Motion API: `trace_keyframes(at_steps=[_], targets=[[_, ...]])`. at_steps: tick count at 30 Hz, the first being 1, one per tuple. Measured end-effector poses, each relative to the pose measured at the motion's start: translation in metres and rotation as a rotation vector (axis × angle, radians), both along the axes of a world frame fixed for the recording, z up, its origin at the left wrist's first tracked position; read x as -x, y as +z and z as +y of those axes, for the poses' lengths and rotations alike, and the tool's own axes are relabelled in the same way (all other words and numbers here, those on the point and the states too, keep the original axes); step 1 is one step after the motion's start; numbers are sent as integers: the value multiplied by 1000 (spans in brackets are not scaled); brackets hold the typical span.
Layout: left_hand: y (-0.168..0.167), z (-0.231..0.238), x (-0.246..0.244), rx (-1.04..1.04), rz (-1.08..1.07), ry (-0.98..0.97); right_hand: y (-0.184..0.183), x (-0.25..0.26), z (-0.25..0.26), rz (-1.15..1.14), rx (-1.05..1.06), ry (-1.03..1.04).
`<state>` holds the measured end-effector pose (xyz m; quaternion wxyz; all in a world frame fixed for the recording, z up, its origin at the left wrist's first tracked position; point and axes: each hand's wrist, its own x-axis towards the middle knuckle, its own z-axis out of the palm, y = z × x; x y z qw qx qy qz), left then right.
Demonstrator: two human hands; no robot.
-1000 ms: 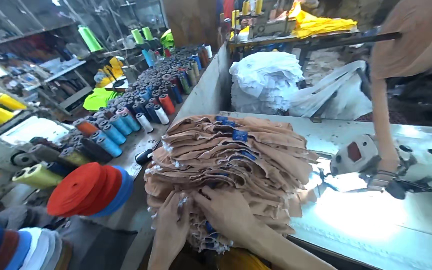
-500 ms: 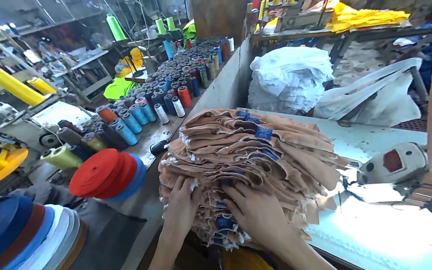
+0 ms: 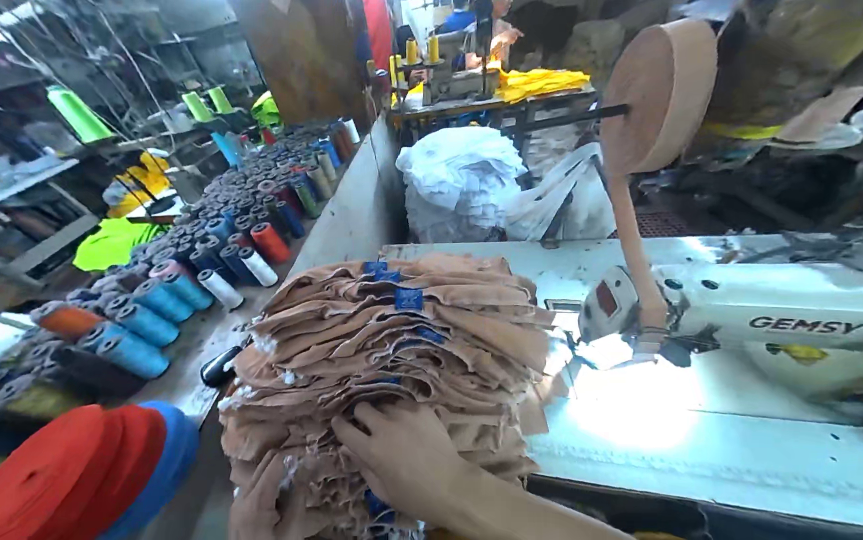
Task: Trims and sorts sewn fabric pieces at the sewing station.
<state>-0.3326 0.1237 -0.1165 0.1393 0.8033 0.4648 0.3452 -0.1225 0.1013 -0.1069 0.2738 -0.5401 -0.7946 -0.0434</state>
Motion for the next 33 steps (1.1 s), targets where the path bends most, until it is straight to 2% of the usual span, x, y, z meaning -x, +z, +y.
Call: trace_keyframes(at_steps=[5, 9, 12, 15, 21, 23, 25, 29, 33], targets=[[-4, -4, -5, -24, -75, 63, -1, 16, 8, -25, 38, 82], [-13, -4, 9, 3, -163, 109, -12, 4, 6, 8, -92, -57], [-17, -5, 11, 27, -231, 138, -13, -7, 2, 2, -108, -89], [-17, -7, 6, 64, -299, 124, -10, -7, -4, -34, -96, -56], [-10, -10, -8, 102, -387, 65, -10, 24, 7, -56, -58, 63], [-10, -11, -6, 90, -367, 67, -14, 21, 10, -22, -77, 52], [-12, -10, 1, 64, -319, 67, -16, 6, 8, 34, -124, -46], [-10, -7, 1, 16, -103, 66, -18, -23, 7, 31, -150, -198], [6, 1, -23, -39, 107, 79, -18, -25, 14, 12, -193, -250]])
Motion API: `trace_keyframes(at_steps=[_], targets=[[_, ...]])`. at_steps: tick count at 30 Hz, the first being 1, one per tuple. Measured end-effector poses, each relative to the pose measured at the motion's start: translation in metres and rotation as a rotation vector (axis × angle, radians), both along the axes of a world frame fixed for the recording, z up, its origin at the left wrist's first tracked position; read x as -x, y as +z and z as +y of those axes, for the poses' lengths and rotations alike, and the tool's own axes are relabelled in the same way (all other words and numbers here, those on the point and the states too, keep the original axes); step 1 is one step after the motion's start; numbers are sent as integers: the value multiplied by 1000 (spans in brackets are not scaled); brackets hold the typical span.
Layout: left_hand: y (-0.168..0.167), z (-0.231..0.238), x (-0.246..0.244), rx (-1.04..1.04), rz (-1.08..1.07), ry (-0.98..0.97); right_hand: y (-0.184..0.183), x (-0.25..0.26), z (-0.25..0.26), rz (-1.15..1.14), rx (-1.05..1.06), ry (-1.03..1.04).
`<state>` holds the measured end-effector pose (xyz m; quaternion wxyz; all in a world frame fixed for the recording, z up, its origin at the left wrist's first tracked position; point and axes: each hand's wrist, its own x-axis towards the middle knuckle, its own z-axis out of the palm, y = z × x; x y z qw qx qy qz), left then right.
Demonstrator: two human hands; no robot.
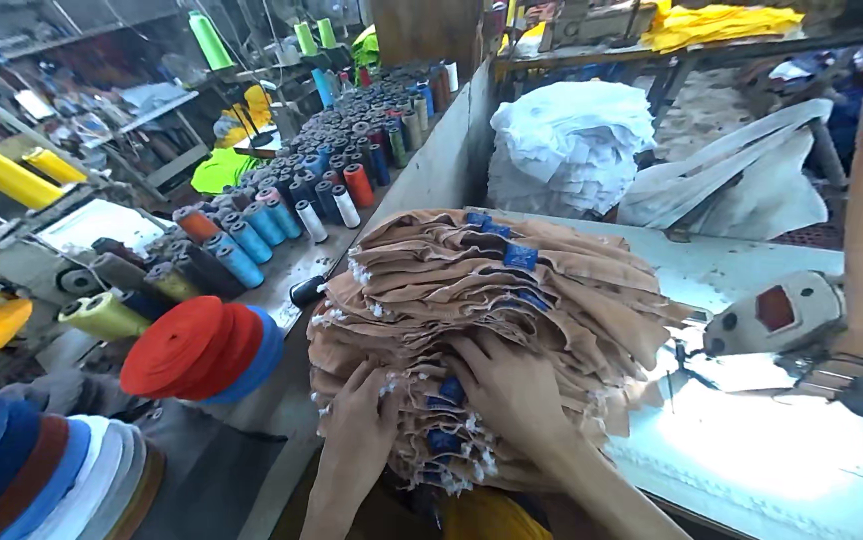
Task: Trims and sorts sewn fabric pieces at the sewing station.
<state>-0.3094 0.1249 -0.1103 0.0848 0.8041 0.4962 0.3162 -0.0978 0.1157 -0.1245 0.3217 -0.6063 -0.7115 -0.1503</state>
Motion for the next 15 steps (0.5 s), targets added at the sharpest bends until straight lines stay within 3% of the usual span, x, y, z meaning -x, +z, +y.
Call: trace_keyframes(at_steps=[7, 11, 15], targets=[[21, 13, -40, 278, 241, -16, 2, 2, 0, 66, 33, -9], [14, 11, -30, 165, 208, -1, 10, -1, -17, 157, 113, 62], [6, 2, -19, 123, 114, -25, 13, 11, -18, 76, 209, 96]])
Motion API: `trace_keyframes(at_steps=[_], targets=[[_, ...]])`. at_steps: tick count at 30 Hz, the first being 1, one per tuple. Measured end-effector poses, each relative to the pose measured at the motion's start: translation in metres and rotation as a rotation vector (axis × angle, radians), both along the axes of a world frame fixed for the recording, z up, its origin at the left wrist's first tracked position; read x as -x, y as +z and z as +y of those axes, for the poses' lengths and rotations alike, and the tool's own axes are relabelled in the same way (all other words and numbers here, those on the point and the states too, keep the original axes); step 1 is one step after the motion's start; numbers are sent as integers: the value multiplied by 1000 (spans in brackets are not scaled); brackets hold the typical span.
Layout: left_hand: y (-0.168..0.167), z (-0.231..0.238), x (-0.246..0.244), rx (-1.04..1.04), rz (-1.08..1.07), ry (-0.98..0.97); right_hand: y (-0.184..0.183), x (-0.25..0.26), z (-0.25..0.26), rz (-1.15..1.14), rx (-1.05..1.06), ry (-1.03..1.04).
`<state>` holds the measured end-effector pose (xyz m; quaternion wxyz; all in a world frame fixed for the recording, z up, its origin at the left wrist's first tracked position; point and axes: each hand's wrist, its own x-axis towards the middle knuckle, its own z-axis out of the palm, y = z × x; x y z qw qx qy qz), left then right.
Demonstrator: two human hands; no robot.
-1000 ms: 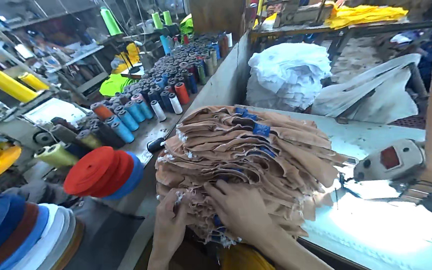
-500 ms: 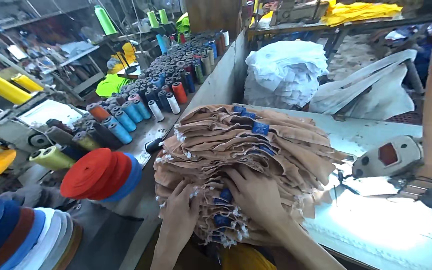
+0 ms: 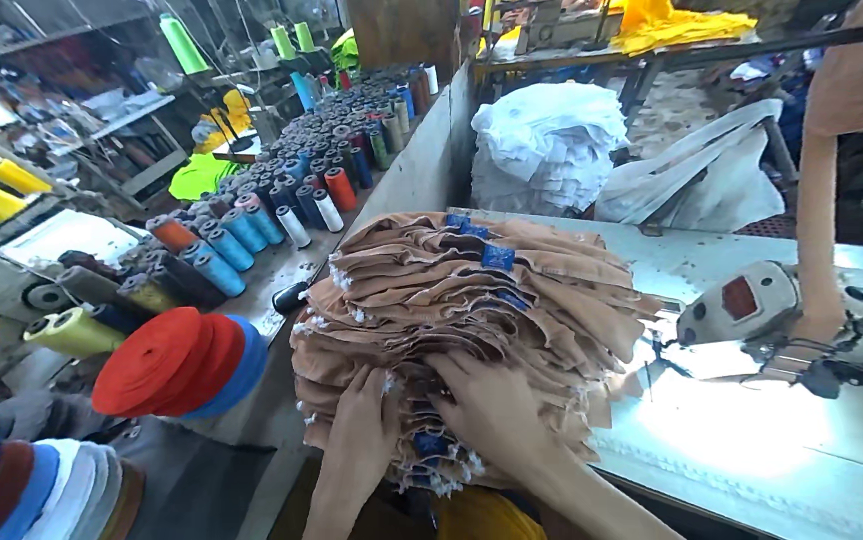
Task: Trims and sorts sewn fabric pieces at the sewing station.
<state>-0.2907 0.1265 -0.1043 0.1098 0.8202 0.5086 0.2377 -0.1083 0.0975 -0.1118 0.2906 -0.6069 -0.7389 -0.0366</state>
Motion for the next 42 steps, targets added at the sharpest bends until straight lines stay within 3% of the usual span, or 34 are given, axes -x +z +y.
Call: trace_keyframes(at_steps=[2, 7, 12, 16, 22, 27, 33, 42], targets=[[-5, -1, 2, -16, -80, -16, 5, 4, 7, -26, 62, 3], [-18, 1, 14, 43, -340, -51, 4, -5, 24, 9, -172, -69], [-28, 3, 14, 117, -510, -2, 3, -13, 7, -70, -91, 109], [-27, 0, 9, 122, -570, 14, 1, -1, -4, -171, -196, 116], [-26, -1, 16, 108, -514, -17, -7, 8, 3, -205, -221, 90], [-22, -3, 34, -50, -388, 55, -6, -17, -1, -103, -197, -31], [-23, -5, 16, -191, -195, 31, -6, -19, -18, -21, -187, 20], [-9, 7, 24, -36, 95, -130, -8, -19, -26, -17, -141, 75]])
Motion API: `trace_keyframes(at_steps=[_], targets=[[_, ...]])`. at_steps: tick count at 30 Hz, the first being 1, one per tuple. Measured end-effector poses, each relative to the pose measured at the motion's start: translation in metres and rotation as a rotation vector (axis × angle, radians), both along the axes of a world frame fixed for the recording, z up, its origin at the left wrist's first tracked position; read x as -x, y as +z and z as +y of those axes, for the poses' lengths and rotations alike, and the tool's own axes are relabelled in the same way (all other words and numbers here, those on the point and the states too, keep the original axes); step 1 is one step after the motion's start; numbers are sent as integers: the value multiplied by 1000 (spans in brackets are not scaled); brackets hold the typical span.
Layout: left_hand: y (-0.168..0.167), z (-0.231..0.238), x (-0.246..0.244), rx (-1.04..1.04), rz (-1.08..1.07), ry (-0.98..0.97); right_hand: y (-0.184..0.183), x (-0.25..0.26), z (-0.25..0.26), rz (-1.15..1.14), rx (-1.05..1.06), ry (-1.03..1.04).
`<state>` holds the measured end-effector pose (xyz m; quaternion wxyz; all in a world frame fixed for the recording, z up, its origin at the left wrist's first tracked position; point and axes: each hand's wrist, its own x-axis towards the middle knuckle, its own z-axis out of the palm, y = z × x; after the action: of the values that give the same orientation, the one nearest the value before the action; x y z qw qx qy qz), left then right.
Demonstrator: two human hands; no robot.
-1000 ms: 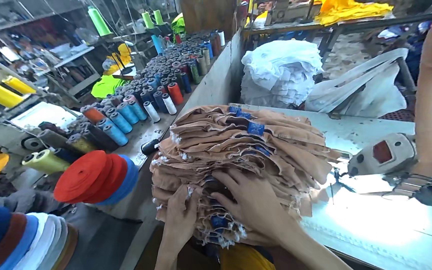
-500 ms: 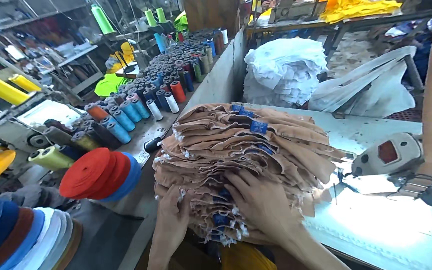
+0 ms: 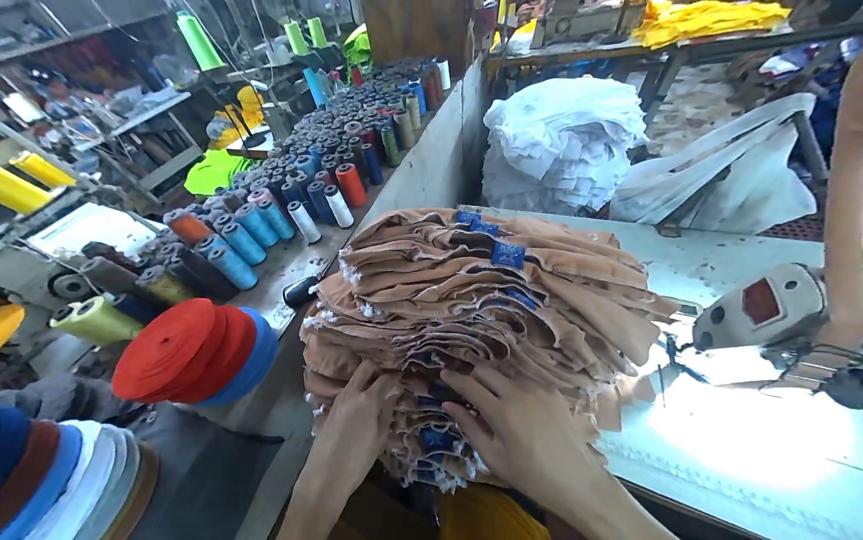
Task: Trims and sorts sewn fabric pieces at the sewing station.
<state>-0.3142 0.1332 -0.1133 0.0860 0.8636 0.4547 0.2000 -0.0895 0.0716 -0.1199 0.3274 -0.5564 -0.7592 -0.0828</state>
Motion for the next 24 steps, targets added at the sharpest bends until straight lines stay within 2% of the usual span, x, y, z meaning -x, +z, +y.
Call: trace_keyframes(at_steps=[3, 7, 11, 17, 20, 24], targets=[[-4, -5, 7, -142, -44, 13, -1, 0, -3, 3, 0, -5], [-18, -14, 17, -244, -244, 86, -2, 6, -2, -6, -3, 0], [-23, -23, 23, -198, -415, 154, -4, 28, 5, -50, 16, 48], [-24, -37, 18, -115, -558, 127, -7, 59, 16, -118, -33, 63], [-23, -42, 21, -68, -567, 125, -7, 45, 10, 15, -33, 32], [-27, -45, 21, -70, -542, 115, -11, -3, -8, 238, -32, -114]])
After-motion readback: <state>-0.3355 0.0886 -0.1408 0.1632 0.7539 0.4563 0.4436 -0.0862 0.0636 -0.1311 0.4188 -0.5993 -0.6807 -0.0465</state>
